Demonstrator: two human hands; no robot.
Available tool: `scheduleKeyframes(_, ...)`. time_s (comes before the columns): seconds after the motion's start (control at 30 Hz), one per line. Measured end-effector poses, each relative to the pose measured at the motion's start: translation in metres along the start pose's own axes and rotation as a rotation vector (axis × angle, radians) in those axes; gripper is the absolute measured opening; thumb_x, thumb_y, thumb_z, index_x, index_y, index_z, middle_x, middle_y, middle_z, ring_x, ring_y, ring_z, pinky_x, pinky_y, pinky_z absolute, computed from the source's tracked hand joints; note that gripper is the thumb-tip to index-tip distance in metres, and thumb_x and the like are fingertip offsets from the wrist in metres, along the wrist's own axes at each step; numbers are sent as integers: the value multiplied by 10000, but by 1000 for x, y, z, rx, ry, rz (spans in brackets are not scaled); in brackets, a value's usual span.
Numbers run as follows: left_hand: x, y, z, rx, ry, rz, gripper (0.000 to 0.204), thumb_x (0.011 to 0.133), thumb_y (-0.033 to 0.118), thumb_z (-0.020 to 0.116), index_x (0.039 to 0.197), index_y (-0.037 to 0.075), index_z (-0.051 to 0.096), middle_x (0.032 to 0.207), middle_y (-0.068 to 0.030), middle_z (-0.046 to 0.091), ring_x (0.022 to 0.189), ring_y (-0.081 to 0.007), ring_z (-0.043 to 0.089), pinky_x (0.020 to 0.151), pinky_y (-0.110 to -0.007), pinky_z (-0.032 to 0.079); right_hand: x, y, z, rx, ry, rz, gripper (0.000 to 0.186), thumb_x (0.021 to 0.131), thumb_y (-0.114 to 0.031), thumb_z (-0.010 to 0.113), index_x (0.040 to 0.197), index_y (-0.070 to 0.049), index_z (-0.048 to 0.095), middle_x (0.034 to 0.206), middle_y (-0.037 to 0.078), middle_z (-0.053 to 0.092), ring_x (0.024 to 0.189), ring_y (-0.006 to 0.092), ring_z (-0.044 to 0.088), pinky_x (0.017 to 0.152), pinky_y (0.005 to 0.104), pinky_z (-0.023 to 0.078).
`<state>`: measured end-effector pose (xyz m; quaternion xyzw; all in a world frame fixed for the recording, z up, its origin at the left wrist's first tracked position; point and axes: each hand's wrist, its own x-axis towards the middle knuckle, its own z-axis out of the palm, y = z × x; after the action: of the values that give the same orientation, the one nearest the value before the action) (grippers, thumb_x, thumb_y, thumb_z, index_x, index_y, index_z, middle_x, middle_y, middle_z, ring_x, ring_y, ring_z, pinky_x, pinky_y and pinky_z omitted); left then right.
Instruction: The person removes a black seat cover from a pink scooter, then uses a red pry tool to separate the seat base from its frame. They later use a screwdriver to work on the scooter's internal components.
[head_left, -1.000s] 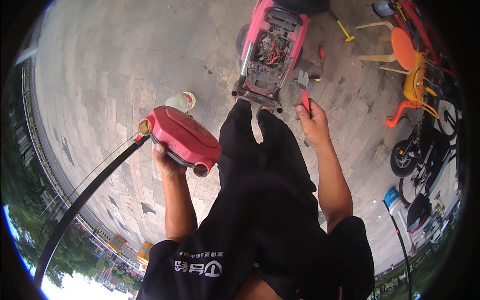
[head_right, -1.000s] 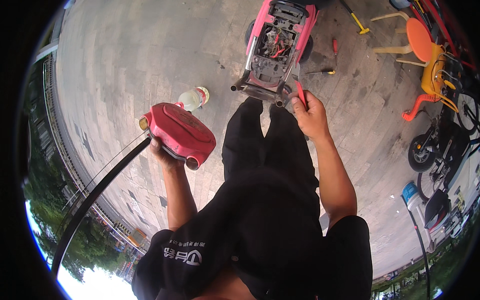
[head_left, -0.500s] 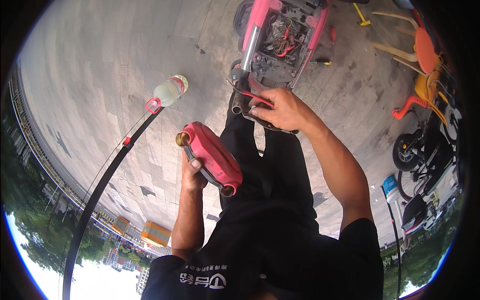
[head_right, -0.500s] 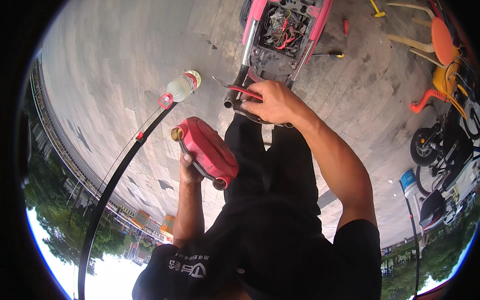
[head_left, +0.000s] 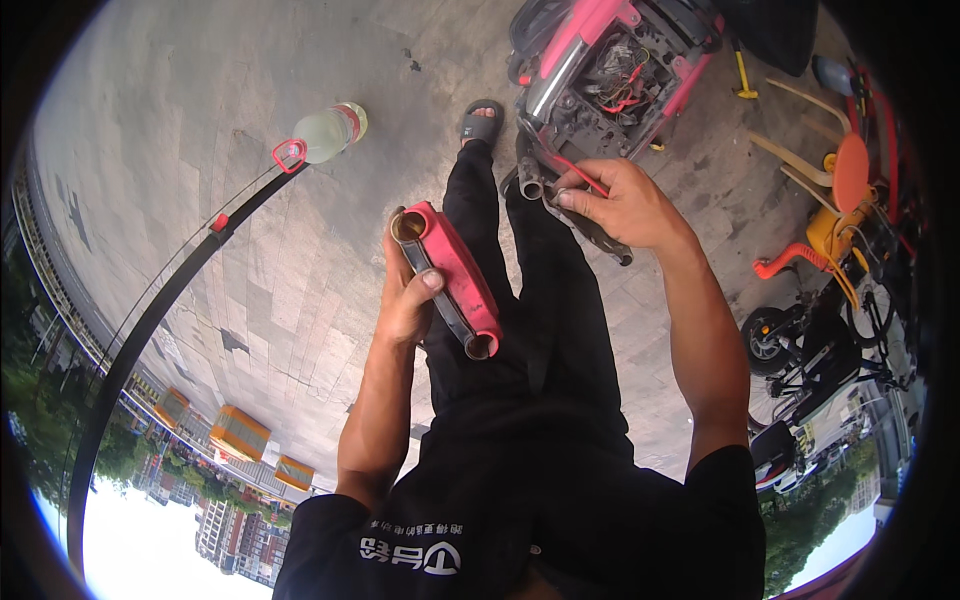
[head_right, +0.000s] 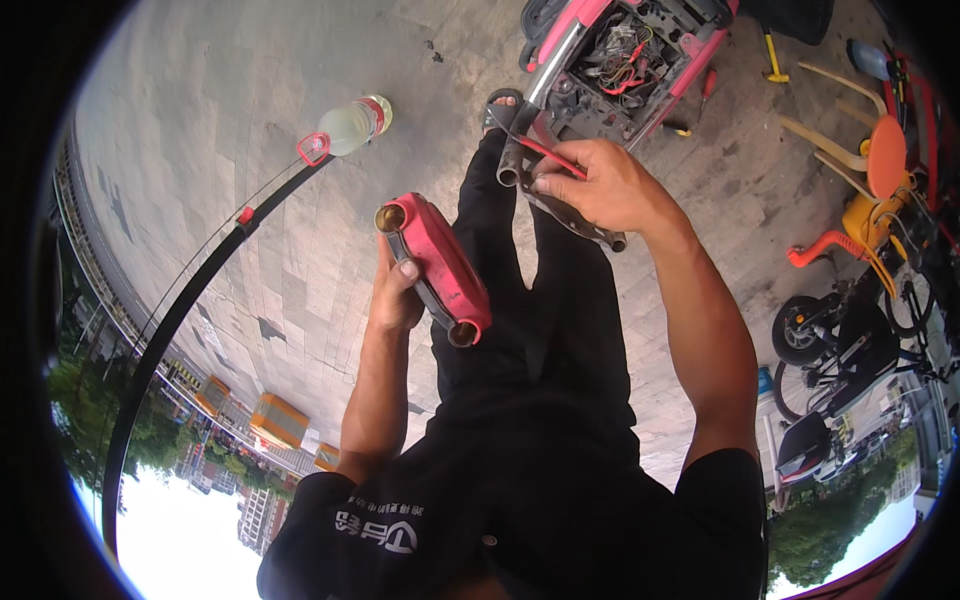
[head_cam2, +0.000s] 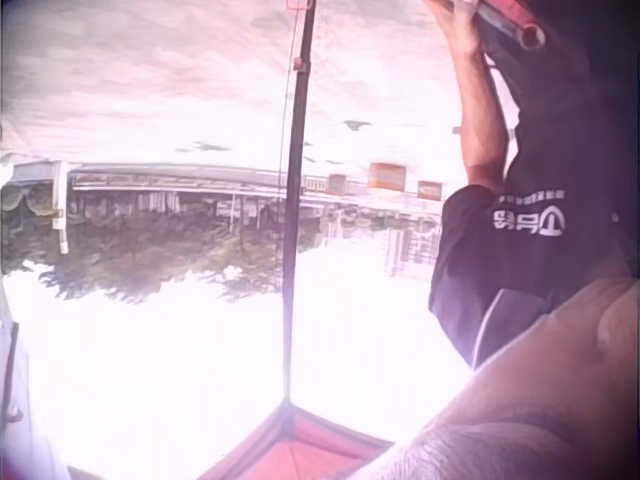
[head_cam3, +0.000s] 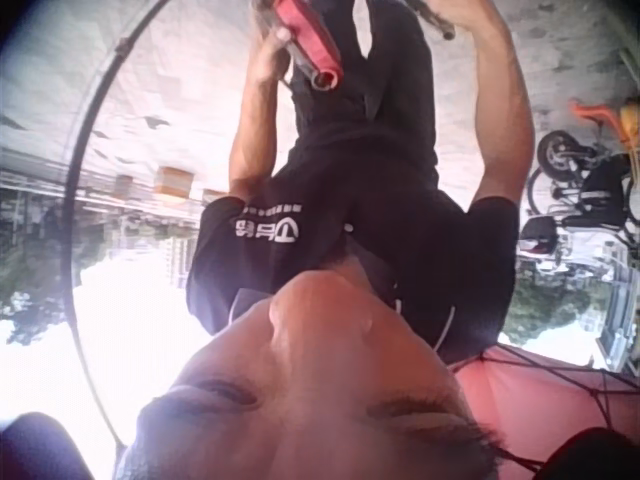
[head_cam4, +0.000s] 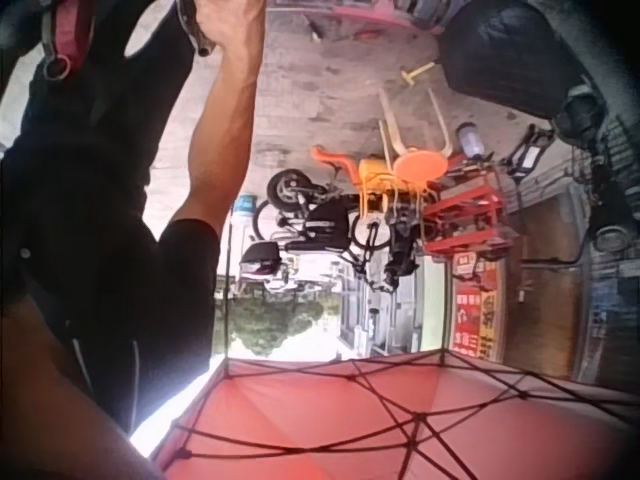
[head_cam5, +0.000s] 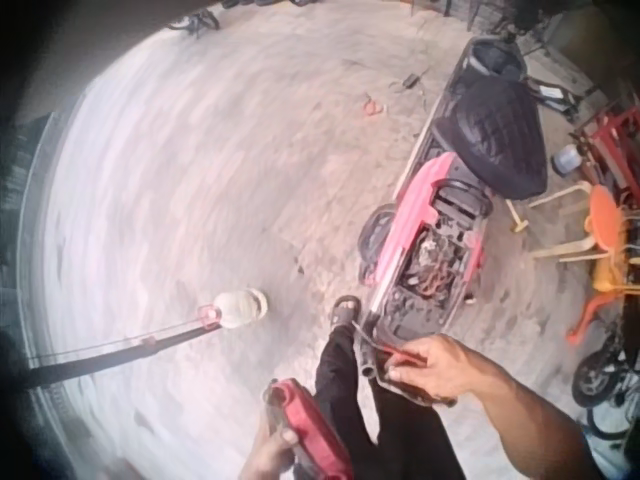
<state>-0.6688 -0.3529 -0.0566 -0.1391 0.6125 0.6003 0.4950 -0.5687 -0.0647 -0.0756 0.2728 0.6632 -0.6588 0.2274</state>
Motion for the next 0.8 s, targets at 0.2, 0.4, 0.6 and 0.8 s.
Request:
scheduleKeyframes(0.2,3,5,-28,-1,-5,18,1138,632,342,768,1511,35,114,1402,-161,356,1291,-284,386,1082,-408,327,-2,-3,4,40,33,69,231,884,-159,694,1056,-5,690,889,27,690,826,84,593,769,271,482)
scheduleKeyframes(0.4,32,26,-58,51,-92,-68,1059,683,278,754,1508,59,127,1353,-149,401,1210,-264,441,1031,-384,383,-12,-3,12,47,281,77,261,899,-207,690,1078,-17,689,876,14,673,823,91,589,768,265,475)
scheduleKeyframes(0.6,72,51,-97,10,-238,-152,983,730,258,749,1482,58,148,1388,-152,368,1277,-273,389,1072,-429,345,-76,-26,51,102,1095,207,258,938,-221,650,1093,-15,659,784,-9,587,677,41,489,569,213,412)
scheduleKeyframes(0.8,76,38,-86,64,-289,22,987,757,152,759,1472,27,91,1382,-146,367,1276,-256,395,1093,-413,329,-82,-26,214,385,853,-56,424,748,-93,822,1107,-9,613,752,-19,545,606,21,415,556,183,341)
